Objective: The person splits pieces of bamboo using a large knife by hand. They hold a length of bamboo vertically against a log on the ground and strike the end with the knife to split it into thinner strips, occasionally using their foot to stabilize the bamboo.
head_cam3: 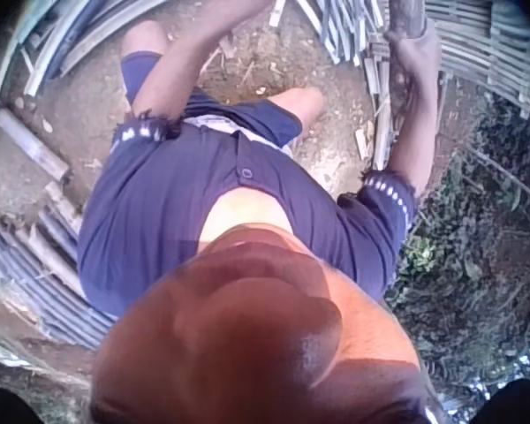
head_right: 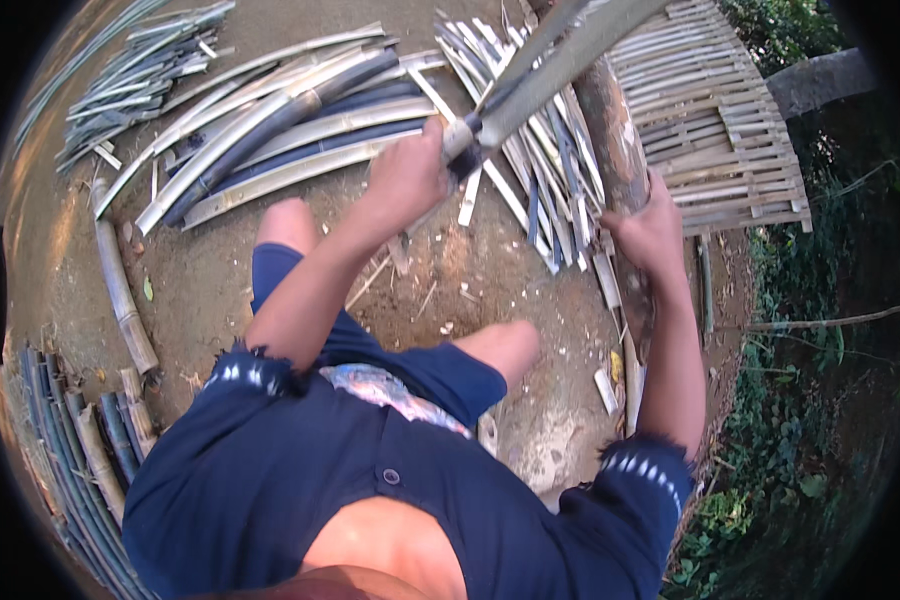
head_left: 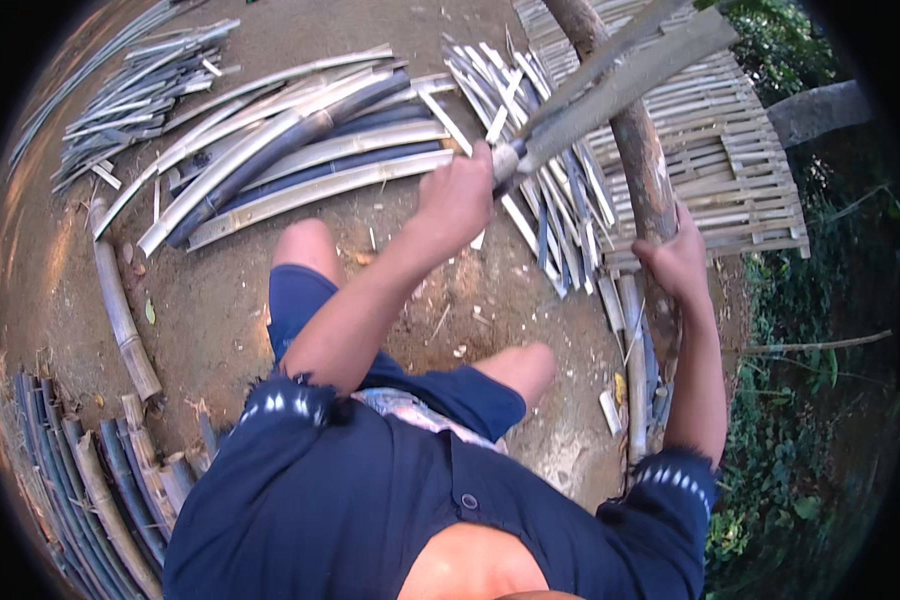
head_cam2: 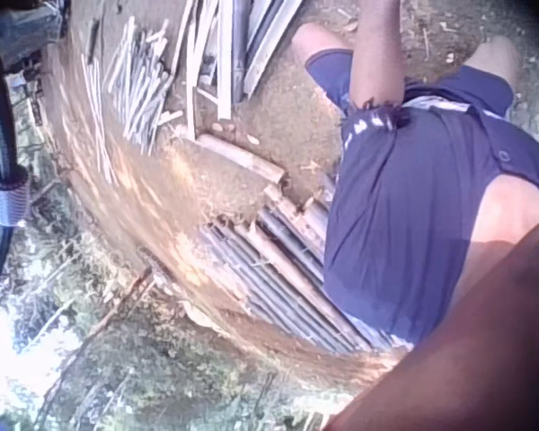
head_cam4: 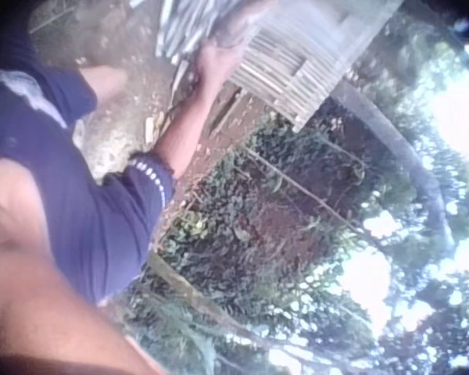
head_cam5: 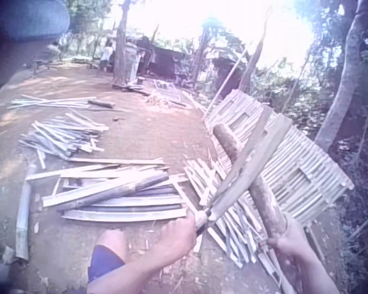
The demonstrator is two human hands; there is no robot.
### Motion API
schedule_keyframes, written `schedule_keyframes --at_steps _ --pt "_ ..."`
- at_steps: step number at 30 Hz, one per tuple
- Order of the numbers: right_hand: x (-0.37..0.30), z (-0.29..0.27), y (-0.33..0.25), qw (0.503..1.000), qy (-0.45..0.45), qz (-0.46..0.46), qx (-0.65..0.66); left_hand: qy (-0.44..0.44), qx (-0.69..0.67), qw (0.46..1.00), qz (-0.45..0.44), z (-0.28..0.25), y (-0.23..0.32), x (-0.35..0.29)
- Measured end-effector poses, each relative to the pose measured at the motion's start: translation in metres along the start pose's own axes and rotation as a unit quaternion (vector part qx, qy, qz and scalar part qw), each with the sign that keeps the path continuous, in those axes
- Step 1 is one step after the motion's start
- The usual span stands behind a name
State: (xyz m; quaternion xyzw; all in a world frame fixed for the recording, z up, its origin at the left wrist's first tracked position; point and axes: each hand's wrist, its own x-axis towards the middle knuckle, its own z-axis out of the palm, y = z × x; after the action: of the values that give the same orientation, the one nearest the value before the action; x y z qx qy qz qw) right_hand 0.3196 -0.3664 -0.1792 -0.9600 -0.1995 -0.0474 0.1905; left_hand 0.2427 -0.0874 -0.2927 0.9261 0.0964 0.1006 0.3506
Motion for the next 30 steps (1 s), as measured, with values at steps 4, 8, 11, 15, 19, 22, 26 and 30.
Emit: schedule_keyframes --at_steps 4,8,11,15,19,22,26,30 --pt "0.011 -0.029 -0.021 0.986 0.148 -0.024 0.077 0.012 0.006 1.0 -0.007 0.002 -0.012 -0.003" --pt "0.013 -0.122 -0.039 0.908 0.381 -0.091 0.147 -0.002 0.006 1.0 0.019 0.0 -0.007 -0.012" --pt "0.019 -0.126 -0.045 0.839 0.465 -0.147 0.24 0.02 -0.002 0.999 0.027 -0.001 -0.009 -0.011" --pt "0.016 -0.025 -0.036 0.946 0.304 -0.019 0.114 0.026 0.025 0.999 -0.001 -0.006 -0.02 -0.007" --pt "0.013 0.048 0.001 0.993 -0.051 0.101 0.014 -0.016 0.018 1.0 -0.009 0.01 -0.007 -0.013" --pt "0.027 0.036 -0.007 0.977 -0.053 0.124 0.168 -0.013 -0.001 1.0 0.0 0.01 -0.015 -0.004" --pt "0.034 -0.013 -0.032 0.962 0.068 0.08 0.252 0.003 -0.008 0.999 -0.032 0.008 -0.035 -0.002" --pt "0.041 -0.087 -0.043 0.906 0.376 -0.083 0.174 -0.015 -0.04 0.999 -0.019 0.006 -0.042 0.002"
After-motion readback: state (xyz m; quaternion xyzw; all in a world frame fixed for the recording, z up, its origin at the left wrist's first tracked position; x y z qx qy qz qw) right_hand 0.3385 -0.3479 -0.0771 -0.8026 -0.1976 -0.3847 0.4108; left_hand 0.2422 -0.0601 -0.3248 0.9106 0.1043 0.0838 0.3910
